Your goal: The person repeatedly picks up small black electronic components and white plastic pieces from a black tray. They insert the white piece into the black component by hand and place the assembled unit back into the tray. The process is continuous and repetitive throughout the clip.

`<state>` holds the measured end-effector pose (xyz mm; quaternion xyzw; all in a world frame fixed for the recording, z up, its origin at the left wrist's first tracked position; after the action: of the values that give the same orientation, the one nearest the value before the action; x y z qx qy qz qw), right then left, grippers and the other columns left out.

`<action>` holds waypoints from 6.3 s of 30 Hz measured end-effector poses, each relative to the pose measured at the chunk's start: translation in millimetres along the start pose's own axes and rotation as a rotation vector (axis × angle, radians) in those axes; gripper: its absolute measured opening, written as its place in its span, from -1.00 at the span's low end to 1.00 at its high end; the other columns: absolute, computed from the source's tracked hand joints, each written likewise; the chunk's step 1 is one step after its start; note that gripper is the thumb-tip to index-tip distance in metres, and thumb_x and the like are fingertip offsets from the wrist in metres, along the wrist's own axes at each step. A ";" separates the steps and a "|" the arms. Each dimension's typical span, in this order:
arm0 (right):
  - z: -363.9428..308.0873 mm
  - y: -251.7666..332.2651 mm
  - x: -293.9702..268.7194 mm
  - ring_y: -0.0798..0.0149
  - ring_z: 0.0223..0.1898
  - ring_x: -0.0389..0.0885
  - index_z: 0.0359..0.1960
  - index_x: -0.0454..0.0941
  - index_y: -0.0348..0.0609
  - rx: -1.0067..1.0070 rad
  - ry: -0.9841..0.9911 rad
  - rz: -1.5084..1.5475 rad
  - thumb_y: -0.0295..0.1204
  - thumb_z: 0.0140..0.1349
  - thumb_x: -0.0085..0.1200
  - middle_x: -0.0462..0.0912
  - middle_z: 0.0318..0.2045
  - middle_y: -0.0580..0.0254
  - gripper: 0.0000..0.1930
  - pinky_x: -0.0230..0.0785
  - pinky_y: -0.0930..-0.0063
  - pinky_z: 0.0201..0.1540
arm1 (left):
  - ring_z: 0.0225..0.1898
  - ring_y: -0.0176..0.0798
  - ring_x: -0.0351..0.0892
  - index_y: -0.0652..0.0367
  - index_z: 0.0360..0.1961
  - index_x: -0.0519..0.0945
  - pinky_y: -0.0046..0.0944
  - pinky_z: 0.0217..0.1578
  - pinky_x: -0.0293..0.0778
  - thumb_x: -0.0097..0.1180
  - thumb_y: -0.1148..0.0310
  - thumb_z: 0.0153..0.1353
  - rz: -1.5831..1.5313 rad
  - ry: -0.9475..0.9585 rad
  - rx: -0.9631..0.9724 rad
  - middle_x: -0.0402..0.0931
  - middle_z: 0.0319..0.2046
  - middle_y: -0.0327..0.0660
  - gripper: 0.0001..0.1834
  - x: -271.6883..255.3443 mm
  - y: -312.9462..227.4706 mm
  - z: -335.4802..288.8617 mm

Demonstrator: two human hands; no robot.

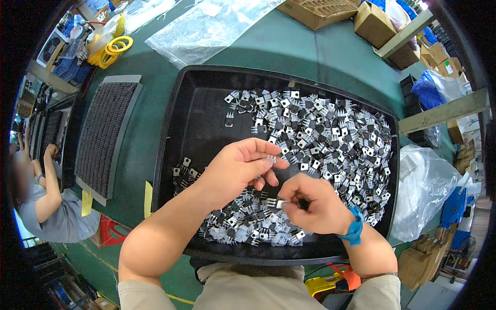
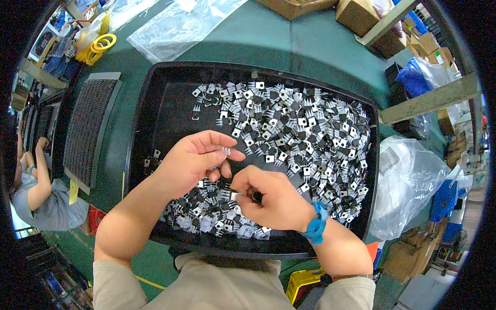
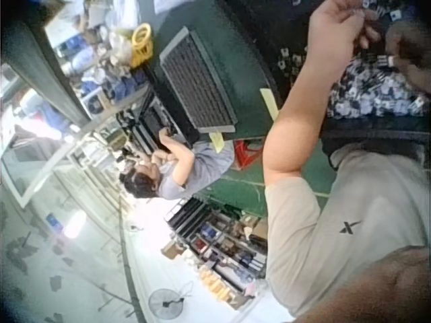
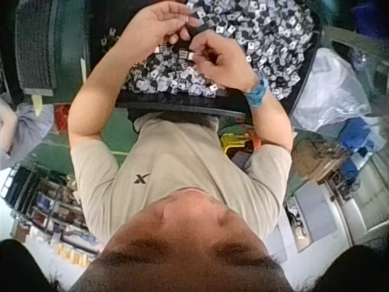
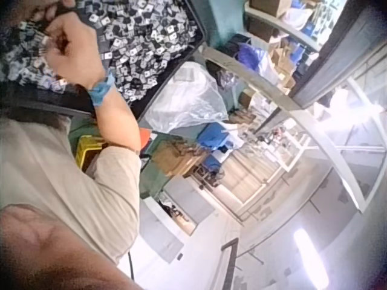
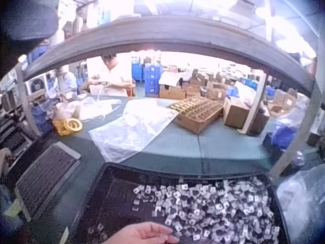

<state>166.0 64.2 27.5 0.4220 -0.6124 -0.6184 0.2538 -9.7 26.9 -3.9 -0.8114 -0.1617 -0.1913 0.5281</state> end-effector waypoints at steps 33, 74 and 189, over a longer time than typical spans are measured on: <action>0.2 9.7 -10.9 0.22 -0.48 0.54 -0.30 0.58 -0.22 -0.181 -0.272 -0.368 -0.66 0.04 0.09 0.54 -0.44 0.15 -0.83 0.39 0.44 -0.43 | -0.51 -0.50 0.47 0.28 -0.25 0.54 -0.51 -0.52 0.35 0.00 0.46 0.31 0.428 0.103 -0.058 0.62 -0.37 -0.20 -0.88 15.9 4.2 -7.7; -0.3 -8.8 -3.9 0.56 -0.46 0.41 -0.26 0.57 -0.30 0.238 -0.392 0.118 -0.59 0.20 0.01 0.51 -0.48 0.34 -0.88 0.24 0.69 -0.41 | -0.59 -0.52 0.44 0.23 -0.30 0.53 -0.54 -0.60 0.30 0.10 0.42 0.24 0.211 0.045 -0.108 0.61 -0.46 -0.20 -0.90 15.4 12.2 -5.6; 65.8 10.2 -23.2 -0.07 -0.25 0.51 -0.21 0.49 -0.19 -0.295 -0.306 -0.836 -0.61 0.17 -0.06 0.49 -0.31 0.01 -0.83 0.40 0.18 -0.19 | -0.50 -0.52 0.43 0.24 -0.24 0.53 -0.52 -0.51 0.31 0.06 0.47 0.19 0.168 -0.369 0.386 0.54 -0.37 -0.28 -0.87 -24.2 -30.6 -1.3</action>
<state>121.1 118.0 35.3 0.4959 -0.3260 -0.8031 -0.0530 -45.3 36.1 9.3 -0.7275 -0.2205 0.0386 0.6486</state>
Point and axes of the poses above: each hand's wrist, its own z-axis towards the middle knuckle, its own x-axis out of the palm, y = z × x, the point moved 3 cm from there along z, towards the middle knuckle
